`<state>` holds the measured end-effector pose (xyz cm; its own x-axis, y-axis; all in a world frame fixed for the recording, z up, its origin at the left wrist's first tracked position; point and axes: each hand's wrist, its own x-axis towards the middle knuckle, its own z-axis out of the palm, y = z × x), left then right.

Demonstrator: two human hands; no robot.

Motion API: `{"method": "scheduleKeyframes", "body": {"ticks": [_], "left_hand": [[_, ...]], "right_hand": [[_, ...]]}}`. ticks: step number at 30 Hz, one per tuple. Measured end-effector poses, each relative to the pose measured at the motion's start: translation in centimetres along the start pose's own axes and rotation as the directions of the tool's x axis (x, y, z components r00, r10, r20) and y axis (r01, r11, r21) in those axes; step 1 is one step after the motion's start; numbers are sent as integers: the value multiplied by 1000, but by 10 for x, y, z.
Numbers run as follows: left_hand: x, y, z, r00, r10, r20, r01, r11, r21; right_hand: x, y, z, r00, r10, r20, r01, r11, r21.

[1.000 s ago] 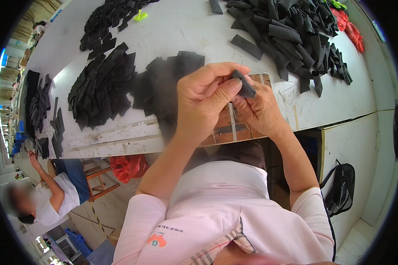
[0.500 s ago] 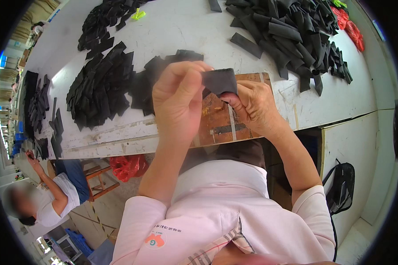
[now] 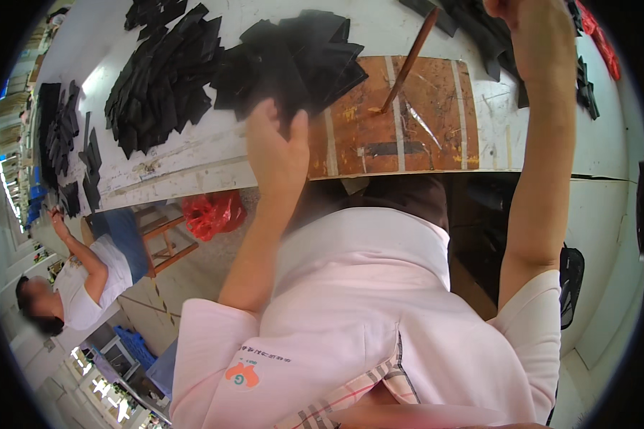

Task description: The recorder is folding and applying an adhesive or treatment to small black fabric/rubber strips at a manufacturing workbench.

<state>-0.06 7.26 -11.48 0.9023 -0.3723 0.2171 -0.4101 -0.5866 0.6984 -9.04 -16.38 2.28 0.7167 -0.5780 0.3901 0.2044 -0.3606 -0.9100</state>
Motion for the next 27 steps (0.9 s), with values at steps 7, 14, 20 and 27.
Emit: {"method": "scheduleKeyframes", "body": {"ticks": [7,14,20,27], "left_hand": [[-24,-36,-10,999,-40,24,32,957,287],[-21,-62,-34,956,-184,228,125,960,252],[-38,-6,-61,784,-116,609,565,538,-625],[-40,19,-36,915,-11,404,301,685,-664]], "right_hand": [[-110,42,53,919,377,118,-381,925,14],[-153,53,83,744,513,427,-510,850,-132],[-152,50,102,750,458,477,-593,785,178],[-149,44,101,817,474,328,-561,785,263]]}}
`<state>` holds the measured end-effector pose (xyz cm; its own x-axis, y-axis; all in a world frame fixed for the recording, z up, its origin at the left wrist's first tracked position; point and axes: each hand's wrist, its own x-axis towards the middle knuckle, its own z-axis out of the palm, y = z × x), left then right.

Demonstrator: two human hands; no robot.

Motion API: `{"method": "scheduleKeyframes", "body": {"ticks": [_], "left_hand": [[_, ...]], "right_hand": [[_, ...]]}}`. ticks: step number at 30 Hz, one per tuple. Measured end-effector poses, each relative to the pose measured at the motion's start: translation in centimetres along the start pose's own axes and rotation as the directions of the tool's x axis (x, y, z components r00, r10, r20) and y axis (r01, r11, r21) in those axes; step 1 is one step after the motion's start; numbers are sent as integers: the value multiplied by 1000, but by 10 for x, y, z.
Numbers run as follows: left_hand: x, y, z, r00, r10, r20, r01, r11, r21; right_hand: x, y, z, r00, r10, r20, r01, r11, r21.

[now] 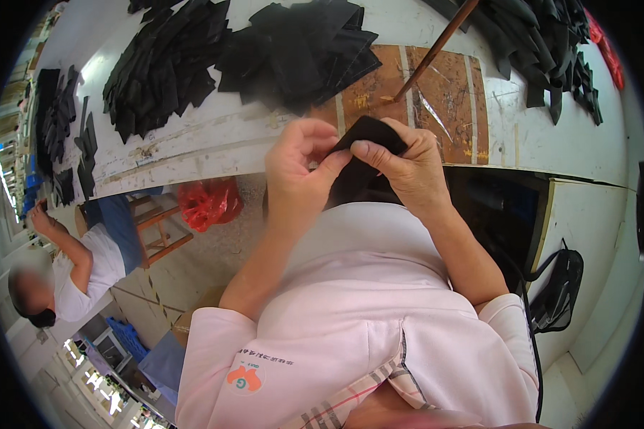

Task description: The recorder is folding and applying an adhesive or treatment to small black fabric/rubber strips at a manufacturing workbench.

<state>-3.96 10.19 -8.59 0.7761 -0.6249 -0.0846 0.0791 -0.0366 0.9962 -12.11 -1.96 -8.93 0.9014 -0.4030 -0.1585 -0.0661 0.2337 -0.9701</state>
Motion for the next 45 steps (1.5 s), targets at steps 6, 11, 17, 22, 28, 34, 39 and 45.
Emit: {"method": "scheduleKeyframes", "body": {"ticks": [6,11,17,22,28,34,39,45], "left_hand": [[10,3,16,997,83,-1,-82,987,-140],[7,-2,21,987,86,-139,-94,994,-51],[-3,19,17,990,-111,-82,96,981,-168],[-3,30,18,963,-266,53,271,940,-208],[5,20,17,909,-403,107,416,856,-308],[-5,7,29,995,-104,11,104,990,-98],[-1,8,21,980,194,-45,-173,941,292],[0,25,27,946,293,135,-319,913,255]], "right_hand": [[-4,-8,-2,961,-155,-229,123,981,-147],[-1,-7,-6,849,-490,-198,312,767,-561],[-3,-6,-12,815,-553,-174,283,641,-714],[-1,3,-18,755,-653,-63,372,506,-778],[1,1,-22,648,-740,178,504,242,-829],[-1,3,-26,612,-765,198,517,199,-832],[-15,-21,-21,945,-300,128,309,696,-648],[-18,-29,-21,889,-452,81,401,679,-614]]}}
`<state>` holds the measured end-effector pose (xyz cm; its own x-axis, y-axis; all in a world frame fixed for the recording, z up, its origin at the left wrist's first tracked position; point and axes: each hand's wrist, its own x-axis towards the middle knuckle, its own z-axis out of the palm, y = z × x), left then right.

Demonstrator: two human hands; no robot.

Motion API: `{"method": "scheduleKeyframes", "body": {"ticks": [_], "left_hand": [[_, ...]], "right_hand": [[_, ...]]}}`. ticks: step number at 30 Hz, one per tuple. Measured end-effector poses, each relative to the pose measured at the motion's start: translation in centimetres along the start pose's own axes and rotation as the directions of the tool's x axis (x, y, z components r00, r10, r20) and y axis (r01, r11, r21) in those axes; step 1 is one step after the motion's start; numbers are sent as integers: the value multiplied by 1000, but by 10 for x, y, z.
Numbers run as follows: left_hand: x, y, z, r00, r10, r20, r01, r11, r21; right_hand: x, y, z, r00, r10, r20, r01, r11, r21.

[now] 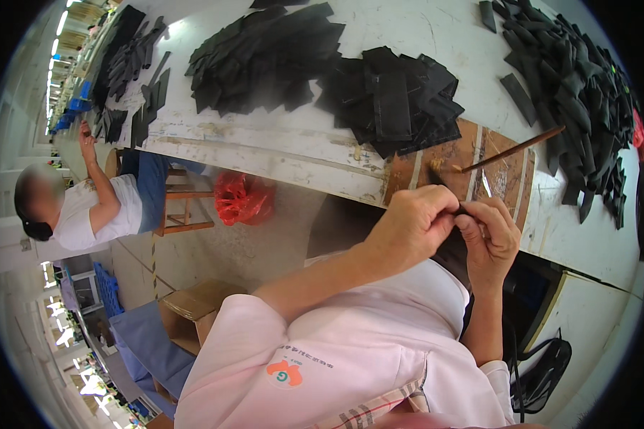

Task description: The recorder is folding and applying an adhesive or treatment to small black fabric/rubber strips at a manufacturing workbench.

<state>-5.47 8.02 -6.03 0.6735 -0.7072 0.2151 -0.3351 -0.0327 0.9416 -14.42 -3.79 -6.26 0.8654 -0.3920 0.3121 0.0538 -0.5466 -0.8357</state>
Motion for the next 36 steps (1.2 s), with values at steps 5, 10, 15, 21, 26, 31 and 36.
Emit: {"method": "scheduleKeyframes", "body": {"ticks": [5,10,15,21,26,31,36], "left_hand": [[-4,-12,11,958,203,-205,-129,936,327],[9,-22,-1,919,-391,-46,310,789,-530],[14,-14,-14,868,-348,353,492,523,-696],[13,-20,10,954,60,-295,-31,995,99],[20,-12,-3,958,-287,21,257,818,-515],[15,-8,-6,776,-25,630,623,188,-760],[19,5,18,994,-37,-98,-1,930,-367]], "right_hand": [[8,-1,16,977,-212,-26,191,922,-336],[10,12,25,988,47,-150,-78,975,-208],[9,19,13,941,332,60,-312,791,526],[10,13,20,801,396,448,-513,70,855],[8,28,14,833,452,320,-481,304,822],[6,21,2,926,249,282,-350,296,889],[20,13,-4,967,251,35,-163,511,844]]}}
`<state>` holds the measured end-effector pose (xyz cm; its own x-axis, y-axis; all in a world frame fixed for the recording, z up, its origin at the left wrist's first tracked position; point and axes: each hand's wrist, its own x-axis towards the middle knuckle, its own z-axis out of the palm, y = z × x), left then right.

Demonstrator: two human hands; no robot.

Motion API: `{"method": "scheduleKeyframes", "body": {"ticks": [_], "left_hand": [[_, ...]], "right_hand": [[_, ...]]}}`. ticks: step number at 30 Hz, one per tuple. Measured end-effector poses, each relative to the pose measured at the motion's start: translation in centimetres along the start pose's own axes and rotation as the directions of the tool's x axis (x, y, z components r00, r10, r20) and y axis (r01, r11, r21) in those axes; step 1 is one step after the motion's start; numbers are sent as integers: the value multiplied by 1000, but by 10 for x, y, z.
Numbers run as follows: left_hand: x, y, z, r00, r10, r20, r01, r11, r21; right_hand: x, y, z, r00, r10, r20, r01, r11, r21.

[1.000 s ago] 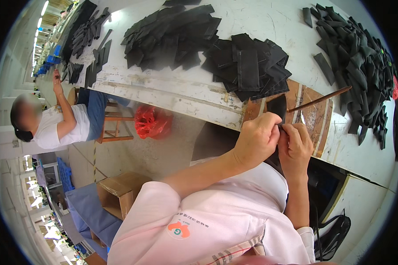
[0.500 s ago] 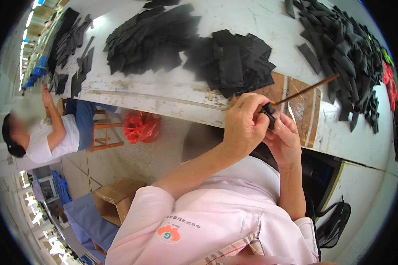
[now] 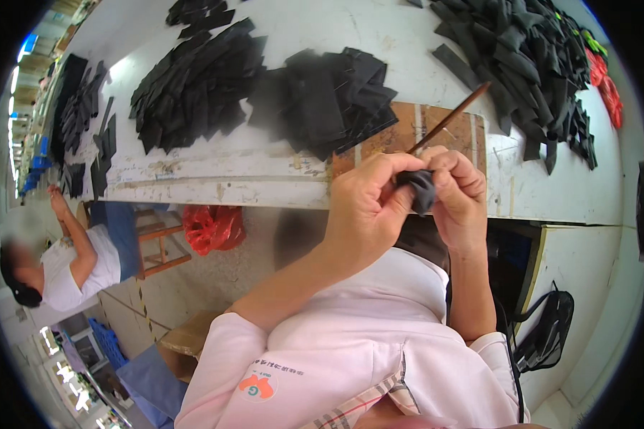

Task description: The recorder is folding and applying an adhesive or treatment to small black fabric/rubber strips at a manufacturing workbench.

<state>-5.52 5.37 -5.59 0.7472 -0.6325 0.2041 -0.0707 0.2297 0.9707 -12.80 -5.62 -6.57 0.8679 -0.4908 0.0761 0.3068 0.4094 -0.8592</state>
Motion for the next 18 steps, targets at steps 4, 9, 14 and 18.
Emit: {"method": "scheduleKeyframes", "body": {"ticks": [4,9,14,18], "left_hand": [[15,11,4,945,326,0,-310,901,305],[50,49,1,948,-241,206,317,752,-578],[85,52,0,737,-113,666,653,-134,-746],[78,-6,-2,765,-180,619,582,-218,-783]], "right_hand": [[7,-31,14,988,-154,15,148,910,-388],[30,-81,28,1000,-23,-1,19,834,-551],[67,-85,9,990,129,48,-104,928,-358],[59,-41,-15,943,334,6,-334,942,-35]]}}
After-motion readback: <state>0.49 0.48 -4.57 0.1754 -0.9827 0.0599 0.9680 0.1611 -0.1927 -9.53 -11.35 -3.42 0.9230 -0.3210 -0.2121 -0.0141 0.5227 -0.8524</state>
